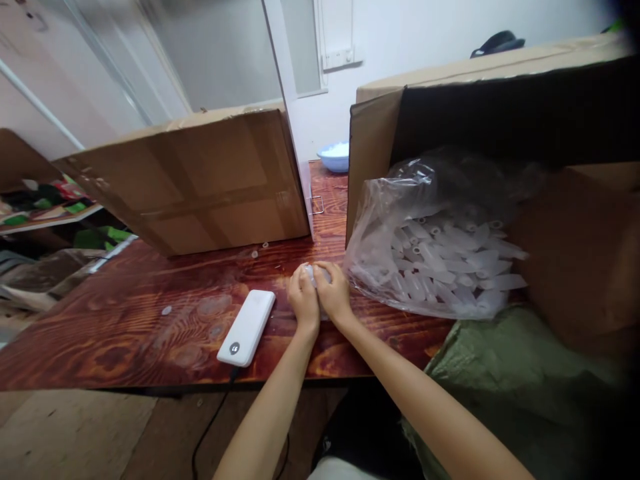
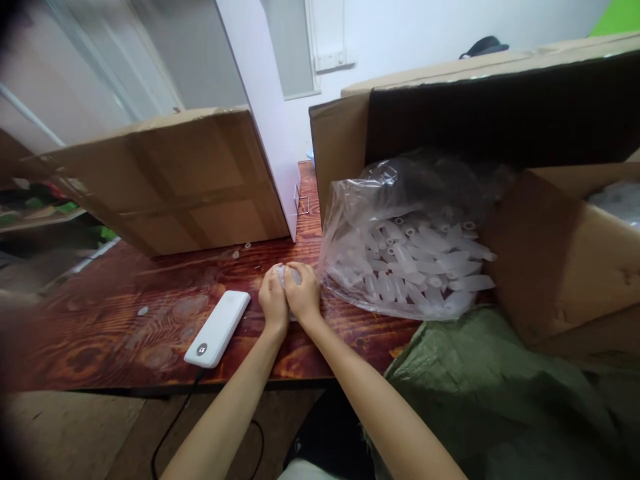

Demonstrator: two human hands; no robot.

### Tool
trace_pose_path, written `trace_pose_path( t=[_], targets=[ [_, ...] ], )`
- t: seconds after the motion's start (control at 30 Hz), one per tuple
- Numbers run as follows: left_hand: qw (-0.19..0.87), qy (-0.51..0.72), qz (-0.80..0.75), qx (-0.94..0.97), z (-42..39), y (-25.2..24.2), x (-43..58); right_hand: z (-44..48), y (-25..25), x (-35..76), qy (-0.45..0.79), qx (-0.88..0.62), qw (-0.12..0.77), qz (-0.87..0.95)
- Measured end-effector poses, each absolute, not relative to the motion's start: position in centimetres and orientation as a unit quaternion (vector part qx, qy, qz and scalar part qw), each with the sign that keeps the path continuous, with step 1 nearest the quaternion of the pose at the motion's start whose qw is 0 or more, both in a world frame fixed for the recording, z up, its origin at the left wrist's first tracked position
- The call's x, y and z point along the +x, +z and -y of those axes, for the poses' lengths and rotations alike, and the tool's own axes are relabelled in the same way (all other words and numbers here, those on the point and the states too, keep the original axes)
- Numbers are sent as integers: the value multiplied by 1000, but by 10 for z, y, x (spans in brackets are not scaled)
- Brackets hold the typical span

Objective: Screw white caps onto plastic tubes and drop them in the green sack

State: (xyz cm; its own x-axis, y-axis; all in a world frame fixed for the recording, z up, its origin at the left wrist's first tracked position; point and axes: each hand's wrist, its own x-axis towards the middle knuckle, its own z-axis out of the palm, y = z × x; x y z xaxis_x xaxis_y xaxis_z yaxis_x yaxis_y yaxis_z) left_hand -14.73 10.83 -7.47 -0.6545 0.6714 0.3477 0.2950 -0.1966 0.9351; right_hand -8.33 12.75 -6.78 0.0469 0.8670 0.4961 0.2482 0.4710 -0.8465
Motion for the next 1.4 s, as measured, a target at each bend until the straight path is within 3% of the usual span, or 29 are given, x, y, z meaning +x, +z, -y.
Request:
trace_pose_path(
  t=[0.47, 0.9, 1.03, 1.23, 1.4],
  targets=[
    [95, 625, -645, 429, -105, -75, -147, -125, -74, -70, 199, -411, 579, 676],
    [84, 670, -647, 353, -96, -72, -144, -123, -74, -63, 144, -442, 584, 665],
    [120, 688, -638, 326, -87, -71, -144, -101, -69, -43, 129, -411, 536, 726],
    [160, 700, -639, 276, -79, -74, -148, -81, -73, -27, 94, -380, 392, 832],
    [174, 692, -639, 287, -78, -77, -151, -84, -75, -30, 70, -408, 354, 839]
  ],
)
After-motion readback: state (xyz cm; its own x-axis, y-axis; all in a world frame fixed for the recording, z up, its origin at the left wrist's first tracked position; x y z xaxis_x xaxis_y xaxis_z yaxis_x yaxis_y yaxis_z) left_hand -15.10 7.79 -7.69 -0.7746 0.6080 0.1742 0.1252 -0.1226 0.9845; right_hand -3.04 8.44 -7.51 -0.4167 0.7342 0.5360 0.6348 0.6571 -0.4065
